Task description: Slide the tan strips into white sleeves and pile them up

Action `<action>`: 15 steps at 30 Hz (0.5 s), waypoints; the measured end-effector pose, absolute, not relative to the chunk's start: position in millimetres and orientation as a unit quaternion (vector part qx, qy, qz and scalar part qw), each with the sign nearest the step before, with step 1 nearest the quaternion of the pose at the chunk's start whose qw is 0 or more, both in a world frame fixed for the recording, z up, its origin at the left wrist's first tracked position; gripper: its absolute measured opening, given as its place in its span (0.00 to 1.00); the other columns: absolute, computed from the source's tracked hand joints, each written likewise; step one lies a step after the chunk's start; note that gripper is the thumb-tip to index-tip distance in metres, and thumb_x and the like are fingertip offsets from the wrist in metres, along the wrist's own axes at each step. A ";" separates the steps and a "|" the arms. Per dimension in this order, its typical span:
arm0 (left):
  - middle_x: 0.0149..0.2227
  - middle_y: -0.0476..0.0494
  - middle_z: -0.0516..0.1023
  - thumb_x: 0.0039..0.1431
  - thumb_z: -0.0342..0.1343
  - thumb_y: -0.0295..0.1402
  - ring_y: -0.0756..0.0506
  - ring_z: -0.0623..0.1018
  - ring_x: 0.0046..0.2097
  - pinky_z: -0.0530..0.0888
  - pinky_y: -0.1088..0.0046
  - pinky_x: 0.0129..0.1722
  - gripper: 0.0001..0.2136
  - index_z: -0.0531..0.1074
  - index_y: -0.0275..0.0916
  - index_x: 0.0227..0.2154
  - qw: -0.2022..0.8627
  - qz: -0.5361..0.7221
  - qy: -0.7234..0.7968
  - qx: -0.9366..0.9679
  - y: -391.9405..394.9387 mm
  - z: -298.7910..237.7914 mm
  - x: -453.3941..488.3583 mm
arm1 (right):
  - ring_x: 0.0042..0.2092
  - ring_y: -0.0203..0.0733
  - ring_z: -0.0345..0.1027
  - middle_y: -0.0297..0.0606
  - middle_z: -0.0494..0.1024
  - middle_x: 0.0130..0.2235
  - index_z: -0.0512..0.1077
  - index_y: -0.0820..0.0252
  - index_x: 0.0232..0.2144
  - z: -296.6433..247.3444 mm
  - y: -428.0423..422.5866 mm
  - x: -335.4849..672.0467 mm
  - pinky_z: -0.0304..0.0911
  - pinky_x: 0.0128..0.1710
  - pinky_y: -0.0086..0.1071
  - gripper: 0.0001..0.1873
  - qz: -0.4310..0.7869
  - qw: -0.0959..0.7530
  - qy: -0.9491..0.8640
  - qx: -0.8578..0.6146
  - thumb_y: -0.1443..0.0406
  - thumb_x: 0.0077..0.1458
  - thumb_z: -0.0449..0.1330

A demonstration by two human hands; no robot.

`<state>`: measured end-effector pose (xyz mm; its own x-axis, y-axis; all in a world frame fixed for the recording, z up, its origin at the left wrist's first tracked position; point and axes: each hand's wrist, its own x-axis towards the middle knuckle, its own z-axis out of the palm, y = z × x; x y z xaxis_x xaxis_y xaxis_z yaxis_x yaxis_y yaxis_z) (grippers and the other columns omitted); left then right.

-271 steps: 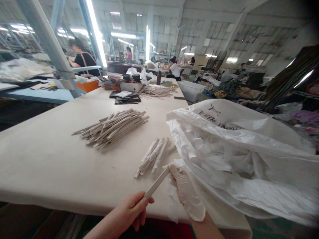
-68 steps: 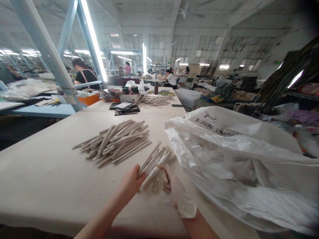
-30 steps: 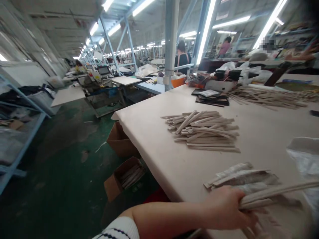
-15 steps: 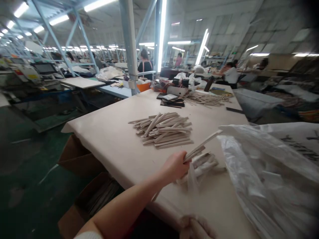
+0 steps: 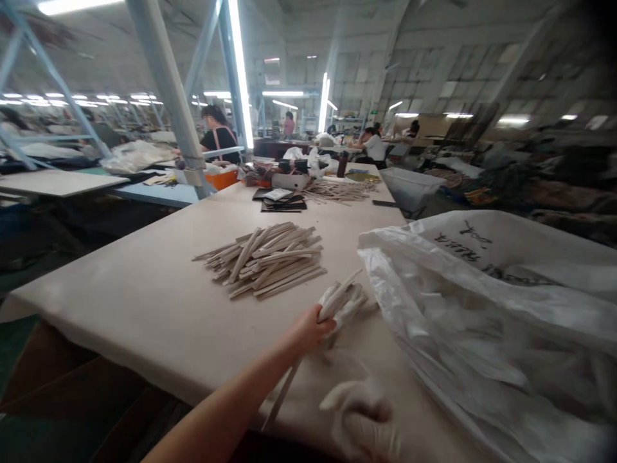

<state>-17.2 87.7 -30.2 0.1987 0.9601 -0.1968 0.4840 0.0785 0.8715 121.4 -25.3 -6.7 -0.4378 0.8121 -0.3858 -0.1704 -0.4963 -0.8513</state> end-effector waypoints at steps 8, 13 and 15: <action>0.22 0.54 0.68 0.55 0.43 0.41 0.56 0.62 0.16 0.58 0.82 0.14 0.09 0.58 0.40 0.28 0.597 0.300 0.519 0.534 37.9 -6.6 -39.4 | 0.22 0.29 0.52 0.28 0.63 0.19 0.69 0.61 0.19 -36.0 27.0 135.9 0.50 0.23 0.26 0.12 0.651 0.583 -0.277 -0.400 0.59 0.44 0.63; 0.21 0.53 0.70 0.50 0.49 0.40 0.54 0.68 0.19 0.60 0.81 0.16 0.10 0.61 0.39 0.28 0.606 0.318 0.516 0.515 19.1 0.3 -35.7 | 0.21 0.29 0.50 0.28 0.62 0.19 0.66 0.60 0.19 -37.9 32.6 135.4 0.48 0.22 0.26 0.15 0.640 0.612 -0.270 -0.378 0.57 0.48 0.60; 0.21 0.52 0.71 0.50 0.49 0.40 0.53 0.68 0.20 0.60 0.80 0.16 0.10 0.62 0.39 0.28 0.584 0.315 0.521 0.537 18.8 -1.8 -33.2 | 0.22 0.30 0.51 0.28 0.62 0.19 0.66 0.61 0.19 -35.6 32.9 134.1 0.48 0.22 0.26 0.15 0.636 0.614 -0.280 -0.374 0.57 0.48 0.60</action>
<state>-33.2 18.8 -1.8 0.2591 0.9272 -0.2707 0.1920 0.2252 0.9552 134.1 32.9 -35.6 0.0337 0.9906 -0.1325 -0.5709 -0.0898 -0.8161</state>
